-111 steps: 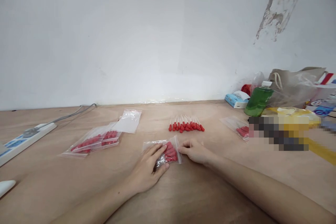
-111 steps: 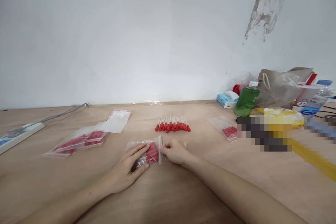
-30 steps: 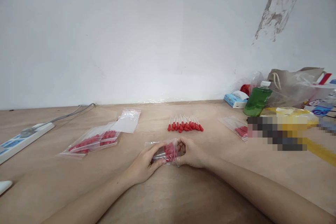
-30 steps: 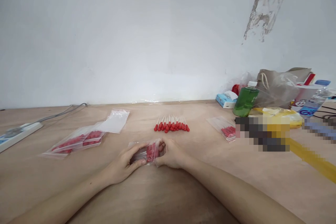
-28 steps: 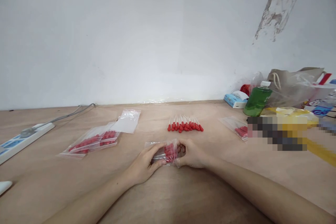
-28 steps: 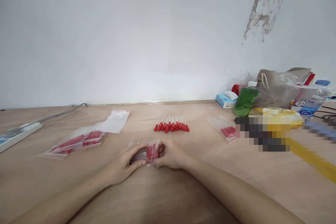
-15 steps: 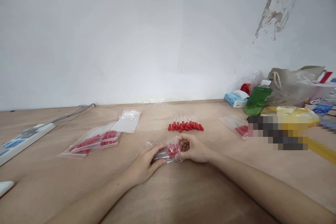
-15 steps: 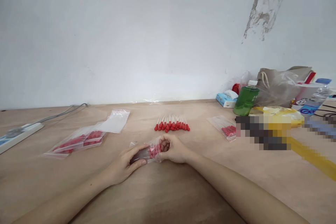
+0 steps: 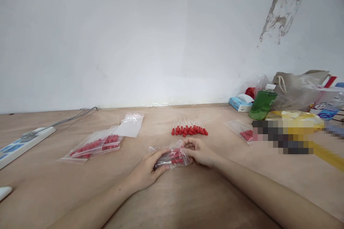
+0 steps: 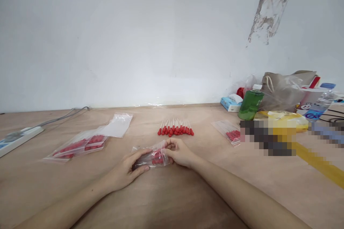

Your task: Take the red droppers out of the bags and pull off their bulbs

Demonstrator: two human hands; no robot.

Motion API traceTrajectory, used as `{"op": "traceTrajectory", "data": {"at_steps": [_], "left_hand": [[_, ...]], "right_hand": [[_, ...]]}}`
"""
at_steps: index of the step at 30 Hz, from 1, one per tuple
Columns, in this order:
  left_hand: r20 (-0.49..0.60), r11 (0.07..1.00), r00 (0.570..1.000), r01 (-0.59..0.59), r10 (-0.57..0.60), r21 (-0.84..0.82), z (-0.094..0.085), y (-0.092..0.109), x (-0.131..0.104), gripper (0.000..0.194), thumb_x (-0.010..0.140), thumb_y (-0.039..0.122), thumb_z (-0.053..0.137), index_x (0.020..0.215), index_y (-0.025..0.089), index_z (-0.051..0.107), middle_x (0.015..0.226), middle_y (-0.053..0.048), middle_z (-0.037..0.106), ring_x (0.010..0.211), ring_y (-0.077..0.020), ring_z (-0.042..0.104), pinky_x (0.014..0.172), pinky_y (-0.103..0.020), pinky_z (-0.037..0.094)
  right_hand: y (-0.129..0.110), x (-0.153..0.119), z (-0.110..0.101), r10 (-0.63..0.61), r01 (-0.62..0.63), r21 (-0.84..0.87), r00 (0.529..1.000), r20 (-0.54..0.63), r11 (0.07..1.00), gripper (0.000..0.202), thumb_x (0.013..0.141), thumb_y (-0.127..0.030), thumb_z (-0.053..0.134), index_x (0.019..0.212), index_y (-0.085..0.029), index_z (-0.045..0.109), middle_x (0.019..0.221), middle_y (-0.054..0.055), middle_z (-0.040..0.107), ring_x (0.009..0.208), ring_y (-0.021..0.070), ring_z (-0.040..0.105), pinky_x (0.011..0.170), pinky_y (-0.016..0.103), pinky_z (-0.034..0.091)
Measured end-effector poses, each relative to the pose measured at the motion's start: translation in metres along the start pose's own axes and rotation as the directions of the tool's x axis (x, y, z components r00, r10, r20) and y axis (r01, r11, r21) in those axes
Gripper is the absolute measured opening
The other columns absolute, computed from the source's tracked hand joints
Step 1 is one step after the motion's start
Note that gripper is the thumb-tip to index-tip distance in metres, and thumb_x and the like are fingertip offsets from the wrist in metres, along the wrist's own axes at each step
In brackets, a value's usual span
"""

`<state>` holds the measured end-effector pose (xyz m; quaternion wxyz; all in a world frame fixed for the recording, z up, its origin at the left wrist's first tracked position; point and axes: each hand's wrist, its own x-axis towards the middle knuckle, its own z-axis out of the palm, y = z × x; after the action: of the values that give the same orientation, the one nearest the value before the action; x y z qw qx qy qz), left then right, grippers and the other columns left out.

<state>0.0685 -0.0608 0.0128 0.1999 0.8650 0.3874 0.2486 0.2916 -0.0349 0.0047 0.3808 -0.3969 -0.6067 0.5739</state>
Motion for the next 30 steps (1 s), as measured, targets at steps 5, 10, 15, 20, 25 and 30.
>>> {"op": "traceTrajectory", "data": {"at_steps": [5, 10, 15, 20, 25, 30], "left_hand": [[0.007, 1.0, 1.0, -0.013, 0.013, 0.008, -0.001, 0.001, 0.0, 0.041, 0.082, 0.032, 0.049, 0.122, 0.024, 0.042, 0.119, -0.005, 0.053, 0.104, -0.0197, 0.051, 0.089, -0.033, 0.041], [0.001, 1.0, 1.0, -0.017, 0.017, 0.013, 0.0, 0.001, 0.0, 0.04, 0.083, 0.031, 0.048, 0.122, 0.024, 0.043, 0.119, -0.004, 0.053, 0.106, -0.0192, 0.05, 0.09, -0.032, 0.041], [-0.01, 1.0, 1.0, -0.005, 0.005, 0.02, 0.0, -0.001, -0.001, 0.039, 0.083, 0.034, 0.049, 0.12, 0.023, 0.044, 0.118, -0.004, 0.054, 0.105, -0.0189, 0.051, 0.09, -0.031, 0.041], [0.005, 1.0, 1.0, -0.011, 0.011, 0.026, -0.001, -0.002, -0.002, 0.04, 0.083, 0.033, 0.048, 0.121, 0.024, 0.043, 0.119, -0.004, 0.053, 0.105, -0.0185, 0.051, 0.09, -0.031, 0.042], [0.011, 0.999, 1.0, -0.024, 0.024, 0.022, 0.0, -0.003, -0.001, 0.039, 0.083, 0.032, 0.047, 0.122, 0.024, 0.043, 0.122, -0.005, 0.051, 0.108, -0.0198, 0.049, 0.092, -0.034, 0.04], [0.016, 0.999, 0.999, -0.032, 0.031, 0.023, 0.0, -0.002, -0.001, 0.039, 0.084, 0.033, 0.047, 0.121, 0.025, 0.044, 0.124, -0.005, 0.05, 0.111, -0.0194, 0.047, 0.095, -0.036, 0.038]], "right_hand": [[-0.001, -0.005, -0.002, 0.057, -0.052, -0.073, 0.996, 0.071, 0.996, 0.03, 0.065, -0.034, 0.065, 0.08, -0.019, 0.044, 0.053, -0.007, 0.052, 0.043, 0.0061, 0.048, 0.034, 0.014, 0.033], [0.003, -0.007, 0.001, 0.041, -0.032, -0.064, 0.987, 0.158, 0.997, 0.041, 0.056, -0.034, 0.074, 0.079, -0.018, 0.044, 0.06, -0.006, 0.056, 0.045, 0.0056, 0.05, 0.033, 0.013, 0.035], [-0.002, -0.006, -0.015, 0.004, -0.007, 0.077, 0.999, 0.044, 0.997, 0.041, 0.057, -0.037, 0.073, 0.081, -0.017, 0.048, 0.065, -0.005, 0.058, 0.049, 0.0063, 0.055, 0.048, 0.02, 0.047], [-0.026, -0.012, -0.075, -0.01, 0.015, 0.062, 0.997, -0.074, 0.998, 0.034, 0.061, -0.037, 0.071, 0.081, -0.016, 0.054, 0.069, 0.0, 0.063, 0.058, 0.0087, 0.059, 0.058, 0.023, 0.049], [-0.047, -0.018, -0.135, -0.224, 0.188, -0.147, 0.928, -0.297, 0.971, 0.031, 0.069, -0.039, 0.064, 0.092, -0.02, 0.056, 0.091, 0.008, 0.066, 0.077, 0.0163, 0.063, 0.073, 0.034, 0.051], [-0.03, -0.005, -0.131, -0.604, 0.291, -0.639, 0.719, -0.344, 0.712, 0.024, 0.077, -0.034, 0.053, 0.095, -0.02, 0.059, 0.098, 0.008, 0.064, 0.092, 0.0202, 0.06, 0.083, 0.039, 0.047]]}}
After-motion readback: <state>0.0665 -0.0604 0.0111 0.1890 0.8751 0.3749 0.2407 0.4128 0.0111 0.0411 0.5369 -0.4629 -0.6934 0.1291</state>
